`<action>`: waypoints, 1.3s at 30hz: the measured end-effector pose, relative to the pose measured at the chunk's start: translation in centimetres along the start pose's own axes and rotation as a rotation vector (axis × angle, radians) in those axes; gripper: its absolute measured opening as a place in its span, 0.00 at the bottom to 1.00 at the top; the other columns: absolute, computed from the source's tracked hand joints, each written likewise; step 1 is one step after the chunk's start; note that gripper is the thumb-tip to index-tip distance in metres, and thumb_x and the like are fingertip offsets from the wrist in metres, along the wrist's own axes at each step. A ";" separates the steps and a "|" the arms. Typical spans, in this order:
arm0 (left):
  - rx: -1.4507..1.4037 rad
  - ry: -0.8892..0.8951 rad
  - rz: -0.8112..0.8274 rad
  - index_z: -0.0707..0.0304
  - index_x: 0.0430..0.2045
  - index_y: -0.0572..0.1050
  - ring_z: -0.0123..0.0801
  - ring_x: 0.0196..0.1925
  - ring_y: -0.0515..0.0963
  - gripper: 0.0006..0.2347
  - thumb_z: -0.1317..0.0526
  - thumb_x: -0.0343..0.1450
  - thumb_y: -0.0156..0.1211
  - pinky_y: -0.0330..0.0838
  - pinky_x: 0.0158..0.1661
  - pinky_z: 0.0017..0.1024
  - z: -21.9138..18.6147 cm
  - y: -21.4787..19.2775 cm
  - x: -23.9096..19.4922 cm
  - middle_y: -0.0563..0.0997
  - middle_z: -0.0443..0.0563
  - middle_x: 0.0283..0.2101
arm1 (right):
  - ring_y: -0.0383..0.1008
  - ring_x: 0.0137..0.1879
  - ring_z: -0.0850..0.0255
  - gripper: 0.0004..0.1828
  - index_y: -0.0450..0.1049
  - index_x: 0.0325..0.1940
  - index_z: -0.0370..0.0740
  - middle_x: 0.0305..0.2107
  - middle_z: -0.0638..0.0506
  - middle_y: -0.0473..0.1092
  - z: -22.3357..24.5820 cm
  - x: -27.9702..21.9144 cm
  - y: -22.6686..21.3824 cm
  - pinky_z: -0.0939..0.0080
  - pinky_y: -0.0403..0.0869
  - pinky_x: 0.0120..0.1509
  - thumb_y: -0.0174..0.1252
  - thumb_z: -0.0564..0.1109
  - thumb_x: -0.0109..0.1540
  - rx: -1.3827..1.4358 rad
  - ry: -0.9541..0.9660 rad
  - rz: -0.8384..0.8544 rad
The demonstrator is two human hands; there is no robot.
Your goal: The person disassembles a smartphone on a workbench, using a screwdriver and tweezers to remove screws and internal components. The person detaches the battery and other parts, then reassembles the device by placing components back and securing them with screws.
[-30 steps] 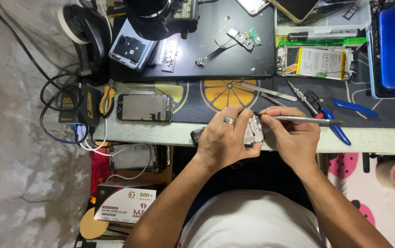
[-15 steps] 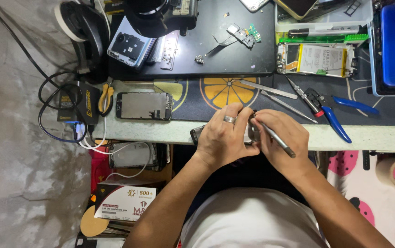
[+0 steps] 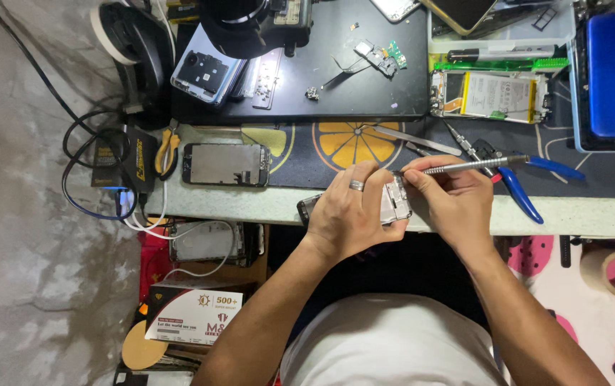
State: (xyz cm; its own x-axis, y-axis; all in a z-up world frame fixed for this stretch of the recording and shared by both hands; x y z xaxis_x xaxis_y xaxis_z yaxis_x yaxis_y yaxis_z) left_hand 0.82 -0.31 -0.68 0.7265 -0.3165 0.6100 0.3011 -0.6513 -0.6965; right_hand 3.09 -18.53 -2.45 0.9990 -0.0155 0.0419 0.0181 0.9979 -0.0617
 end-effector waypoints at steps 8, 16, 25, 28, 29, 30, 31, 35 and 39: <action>-0.011 -0.006 0.014 0.69 0.48 0.69 0.52 0.51 0.77 0.27 0.54 0.60 0.72 0.74 0.54 0.42 -0.1 0.0 -0.1 0.73 0.63 0.50 | 0.79 0.38 0.65 0.05 0.77 0.44 0.31 0.34 0.47 0.77 -1.3 1.4 -1.1 0.64 0.81 0.43 0.63 0.35 0.65 0.236 0.145 0.094; 0.030 0.014 0.037 0.74 0.55 0.67 0.51 0.53 0.77 0.33 0.53 0.60 0.72 0.73 0.56 0.42 -0.3 -0.4 0.0 0.74 0.62 0.52 | 0.81 0.38 0.64 0.06 0.77 0.44 0.33 0.34 0.48 0.78 -0.5 1.8 -1.0 0.63 0.82 0.43 0.63 0.36 0.63 0.291 0.202 0.120; -0.087 -0.129 0.062 0.72 0.56 0.68 0.54 0.52 0.77 0.34 0.54 0.57 0.74 0.73 0.55 0.43 -0.1 -0.6 0.7 0.75 0.64 0.50 | 0.78 0.40 0.67 0.04 0.78 0.43 0.32 0.36 0.49 0.78 0.9 -0.9 0.7 0.67 0.76 0.44 0.65 0.34 0.65 -0.372 -0.329 -0.002; -0.067 -0.133 0.044 0.72 0.55 0.69 0.53 0.53 0.77 0.33 0.54 0.58 0.74 0.73 0.56 0.43 -0.4 -0.9 0.9 0.75 0.63 0.50 | 0.77 0.37 0.69 0.04 0.79 0.43 0.33 0.33 0.51 0.79 0.8 0.4 0.4 0.67 0.75 0.42 0.66 0.35 0.64 -0.341 -0.207 0.033; -0.060 -0.150 0.045 0.71 0.55 0.70 0.53 0.53 0.76 0.32 0.54 0.58 0.74 0.73 0.56 0.43 -0.4 -1.0 1.0 0.75 0.63 0.50 | 0.77 0.38 0.69 0.04 0.79 0.43 0.33 0.34 0.51 0.79 0.6 0.7 0.4 0.68 0.76 0.43 0.66 0.35 0.64 -0.270 -0.158 0.048; -0.053 -0.166 0.045 0.71 0.54 0.70 0.53 0.54 0.76 0.32 0.54 0.57 0.74 0.73 0.56 0.43 -0.3 -1.1 1.1 0.76 0.63 0.50 | 0.77 0.39 0.70 0.05 0.79 0.43 0.33 0.34 0.52 0.78 0.5 1.1 0.5 0.68 0.76 0.44 0.65 0.35 0.63 -0.198 -0.108 0.064; -0.027 -0.153 0.040 0.71 0.53 0.71 0.52 0.54 0.76 0.32 0.54 0.57 0.75 0.71 0.55 0.44 -0.2 -1.3 1.3 0.76 0.62 0.49 | 0.77 0.39 0.71 0.05 0.79 0.43 0.33 0.35 0.52 0.78 0.3 1.4 0.6 0.69 0.77 0.44 0.65 0.36 0.63 -0.126 -0.054 0.082; 0.016 -0.144 0.047 0.70 0.52 0.71 0.49 0.55 0.75 0.32 0.51 0.58 0.76 0.66 0.55 0.46 -0.1 -1.6 1.2 0.77 0.59 0.49 | 0.77 0.38 0.70 0.05 0.80 0.45 0.34 0.34 0.52 0.79 0.1 2.0 0.5 0.69 0.77 0.44 0.62 0.37 0.66 -0.179 0.000 0.138; 0.025 -0.155 0.073 0.68 0.50 0.73 0.46 0.56 0.76 0.29 0.49 0.60 0.75 0.66 0.55 0.44 -0.2 -1.7 0.6 0.77 0.56 0.50 | 0.78 0.37 0.69 0.06 0.80 0.45 0.33 0.33 0.51 0.78 0.1 1.8 0.5 0.69 0.77 0.43 0.61 0.38 0.66 -0.256 -0.032 0.144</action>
State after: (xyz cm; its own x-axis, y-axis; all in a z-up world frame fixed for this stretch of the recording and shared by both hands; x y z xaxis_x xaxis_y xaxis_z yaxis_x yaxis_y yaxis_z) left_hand 0.59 0.48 0.95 0.8328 -0.2507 0.4935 0.2584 -0.6125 -0.7471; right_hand 4.94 -18.09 -2.27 0.9904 0.1307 0.0457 -0.1096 0.9416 -0.3185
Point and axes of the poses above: each hand's wrist, its own x-axis towards the middle knuckle, its own y-axis out of the palm, z = x × y, the point moved 1 cm from there along x, towards the middle knuckle
